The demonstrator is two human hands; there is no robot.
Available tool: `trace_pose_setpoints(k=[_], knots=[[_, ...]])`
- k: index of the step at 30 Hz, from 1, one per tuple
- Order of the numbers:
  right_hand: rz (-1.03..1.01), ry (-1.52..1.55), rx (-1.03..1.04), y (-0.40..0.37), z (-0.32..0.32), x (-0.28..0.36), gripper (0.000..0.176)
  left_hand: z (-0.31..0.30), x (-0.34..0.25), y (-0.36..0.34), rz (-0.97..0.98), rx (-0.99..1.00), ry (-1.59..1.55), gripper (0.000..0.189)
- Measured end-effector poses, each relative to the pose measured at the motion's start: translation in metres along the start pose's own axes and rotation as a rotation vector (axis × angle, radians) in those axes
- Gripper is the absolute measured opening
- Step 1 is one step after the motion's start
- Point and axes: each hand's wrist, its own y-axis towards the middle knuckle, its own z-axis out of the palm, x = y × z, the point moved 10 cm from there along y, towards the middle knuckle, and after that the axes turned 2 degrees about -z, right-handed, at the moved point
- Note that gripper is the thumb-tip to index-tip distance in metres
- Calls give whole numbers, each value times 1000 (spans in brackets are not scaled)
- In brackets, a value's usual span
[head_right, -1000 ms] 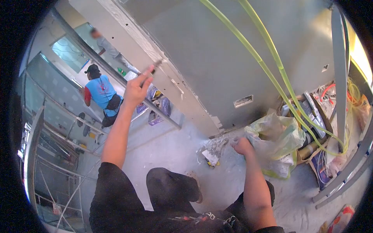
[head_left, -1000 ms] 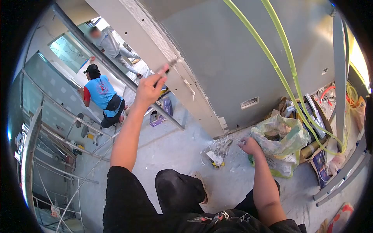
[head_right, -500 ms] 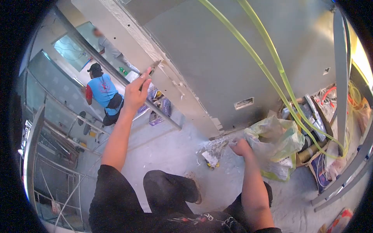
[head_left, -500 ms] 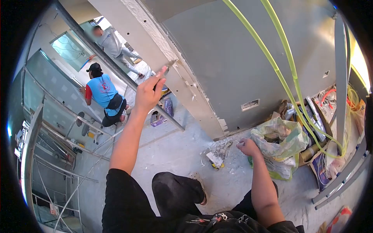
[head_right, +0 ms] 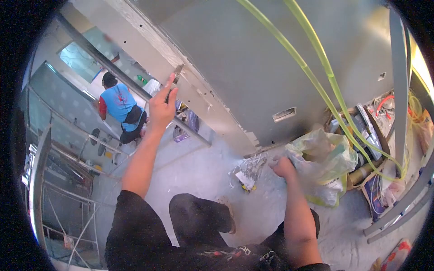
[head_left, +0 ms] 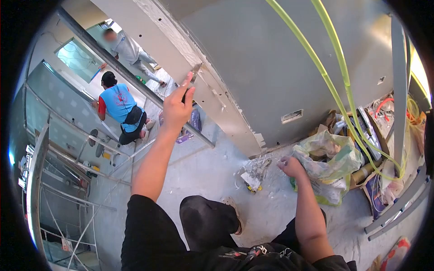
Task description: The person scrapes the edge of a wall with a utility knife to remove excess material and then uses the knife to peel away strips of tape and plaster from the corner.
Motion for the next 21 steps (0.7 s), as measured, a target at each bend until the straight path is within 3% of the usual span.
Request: trace_pose_setpoints(k=[3,9,11,13,14,16,17,19,21], knots=[[-15,-44,-24,4,2,-7,46,11,7,-8,-89,-9,-40,40],[-40,-58,-34,-1,-4,-12,47,10,7,-17,-33,-70,-44,41],[-27,-9,-39,-4,-12,-6,46,41,51,-40,-253,273,96,36],[-39,-8,-49,-9,-17,-1,46,64,38,-85,-78,459,27,33],[-41,-3,-54,-8,-21,1,46,57,33,-91,-59,449,32,33],[-16,37,-55,-5,-28,0,46,24,23,-84,-56,209,-60,34],[20,71,-22,-8,-21,-4,46,21,25,-81,-59,213,-58,34],[6,72,-31,-8,-19,-1,45,-14,-3,-42,25,33,14,36],[-12,71,-42,-7,-17,4,45,-18,-8,-17,25,41,10,37]])
